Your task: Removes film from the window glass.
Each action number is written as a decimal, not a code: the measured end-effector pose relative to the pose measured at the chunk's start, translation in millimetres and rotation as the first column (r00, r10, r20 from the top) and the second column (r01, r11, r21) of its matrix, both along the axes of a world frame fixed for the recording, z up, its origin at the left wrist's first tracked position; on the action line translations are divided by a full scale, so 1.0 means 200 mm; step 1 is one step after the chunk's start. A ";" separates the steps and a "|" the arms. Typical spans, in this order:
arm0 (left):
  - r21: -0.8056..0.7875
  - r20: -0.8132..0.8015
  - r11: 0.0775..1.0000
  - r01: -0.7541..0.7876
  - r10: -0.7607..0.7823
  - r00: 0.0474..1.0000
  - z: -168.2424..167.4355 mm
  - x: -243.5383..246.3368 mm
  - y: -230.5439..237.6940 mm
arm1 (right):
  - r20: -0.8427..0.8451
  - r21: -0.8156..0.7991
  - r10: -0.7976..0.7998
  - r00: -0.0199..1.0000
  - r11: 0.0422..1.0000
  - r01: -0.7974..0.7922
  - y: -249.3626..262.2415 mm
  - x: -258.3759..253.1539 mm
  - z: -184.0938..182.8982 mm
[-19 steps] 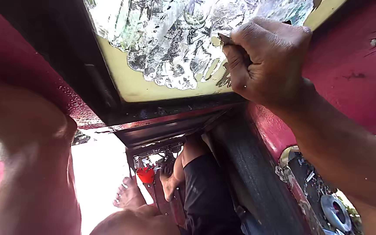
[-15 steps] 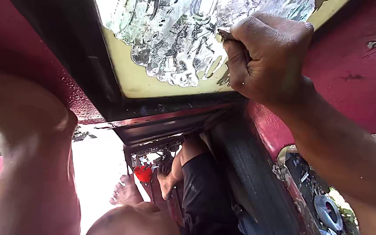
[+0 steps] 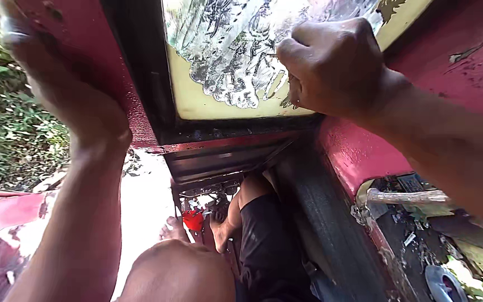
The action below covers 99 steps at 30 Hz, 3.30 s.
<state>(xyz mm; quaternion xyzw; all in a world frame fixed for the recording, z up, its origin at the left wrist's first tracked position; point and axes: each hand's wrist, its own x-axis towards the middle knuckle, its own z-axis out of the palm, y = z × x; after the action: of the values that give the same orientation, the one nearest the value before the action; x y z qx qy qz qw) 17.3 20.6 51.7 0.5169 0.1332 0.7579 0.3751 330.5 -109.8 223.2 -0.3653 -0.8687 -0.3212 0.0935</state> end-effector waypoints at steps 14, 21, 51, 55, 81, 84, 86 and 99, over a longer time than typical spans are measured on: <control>-0.147 -0.147 0.982 -0.119 0.098 0.984 0.28 0.15 -0.33 | -0.697 0.195 0.109 0.709 0.980 0.041 0.03 0.12 -0.36; -0.133 -0.117 0.973 -0.188 0.173 0.978 0.20 0.12 -0.28 | -0.698 0.202 0.100 0.709 0.978 0.060 0.04 -0.01 -0.33; -0.001 0.025 1.000 -0.017 0.017 1.000 -0.08 0.00 0.03 | -0.434 0.162 0.102 0.895 0.986 -0.034 0.04 0.05 -0.24; 0.077 -0.104 0.995 -0.063 0.071 0.992 0.00 0.03 -0.07 | -0.454 0.066 0.106 0.885 0.994 -0.086 0.03 0.08 -0.19; 0.002 -0.666 0.997 -0.076 0.058 0.743 0.49 0.35 -0.85 | -0.931 -0.301 -0.113 0.348 0.778 -0.552 -0.32 -0.26 -0.27; -0.041 -0.656 0.999 -0.032 -0.003 0.755 0.49 0.38 -0.85 | -0.928 -0.291 -0.099 0.360 0.795 -0.531 -0.35 -0.27 -0.30; -0.037 -0.668 0.999 0.007 -0.030 0.744 0.49 0.37 -0.85 | -0.930 -0.297 -0.110 0.351 0.788 -0.539 -0.37 -0.26 -0.31; -0.234 -0.570 0.930 0.282 -0.366 0.736 0.38 0.32 -0.80 | -0.960 -0.261 -0.259 0.103 0.705 -0.659 -0.33 -0.24 -0.37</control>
<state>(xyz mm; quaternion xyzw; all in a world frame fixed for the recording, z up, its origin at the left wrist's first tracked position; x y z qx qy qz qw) 80.8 -140.2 127.7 0.7205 0.2034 0.4651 0.4724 282.2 -176.6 148.3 -0.3484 -0.6758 0.3483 0.5482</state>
